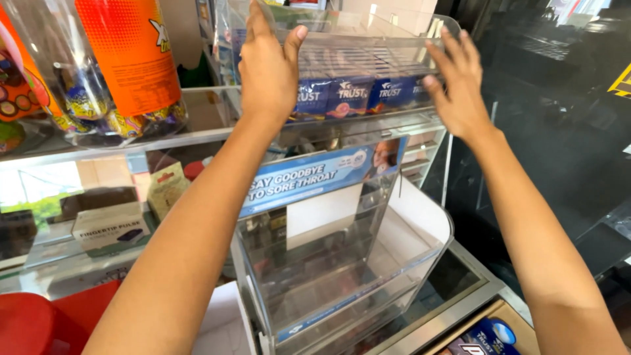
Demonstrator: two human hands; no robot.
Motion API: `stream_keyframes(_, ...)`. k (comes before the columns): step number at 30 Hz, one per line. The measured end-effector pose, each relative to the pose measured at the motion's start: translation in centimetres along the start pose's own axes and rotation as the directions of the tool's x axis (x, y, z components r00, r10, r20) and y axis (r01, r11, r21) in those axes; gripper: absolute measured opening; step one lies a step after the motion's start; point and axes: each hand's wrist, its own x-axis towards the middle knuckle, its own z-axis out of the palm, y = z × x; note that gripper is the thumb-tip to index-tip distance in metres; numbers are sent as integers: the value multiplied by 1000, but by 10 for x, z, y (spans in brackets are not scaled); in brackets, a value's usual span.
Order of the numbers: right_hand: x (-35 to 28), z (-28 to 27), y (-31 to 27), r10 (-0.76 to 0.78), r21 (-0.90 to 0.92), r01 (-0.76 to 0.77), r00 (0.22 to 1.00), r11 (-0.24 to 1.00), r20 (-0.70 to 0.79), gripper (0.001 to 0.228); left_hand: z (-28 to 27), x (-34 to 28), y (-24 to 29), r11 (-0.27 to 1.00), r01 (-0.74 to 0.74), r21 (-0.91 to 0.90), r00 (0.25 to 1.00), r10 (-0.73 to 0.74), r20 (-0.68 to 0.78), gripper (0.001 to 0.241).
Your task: Organize and restock various small consumer goods such as batteries, lozenges, and condoms into display cases and shelves.
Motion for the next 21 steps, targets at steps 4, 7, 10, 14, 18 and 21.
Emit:
stream_keyframes(4, 4, -7, -36, -14, 34, 6, 969, 999, 248, 62, -4, 1, 4, 999, -17, -38, 1000, 17, 6, 80)
stream_keyframes(7, 7, -8, -46, 17, 7, -20, 940, 1000, 341, 69, -6, -3, 2, 999, -10, -46, 999, 12, 34, 82)
stream_keyframes(10, 10, -10, -42, 48, -44, -34, 917, 998, 395, 74, -7, -1, 2, 998, -18, -59, 999, 20, 46, 84)
stream_keyframes(14, 7, -21, -20, 88, -28, -83, 954, 996, 287, 69, 2, 5, -15, 996, -45, -82, 996, 51, 77, 86)
stream_keyframes(18, 8, -39, -2, 95, -33, -89, 965, 995, 247, 71, 7, 13, -29, 993, -74, -89, 992, 82, 94, 86)
stream_keyframes(21, 18, -42, 12, 110, 21, -115, 980, 993, 164, 56, -13, 16, -8, 986, -165, -23, 986, 166, 26, 86)
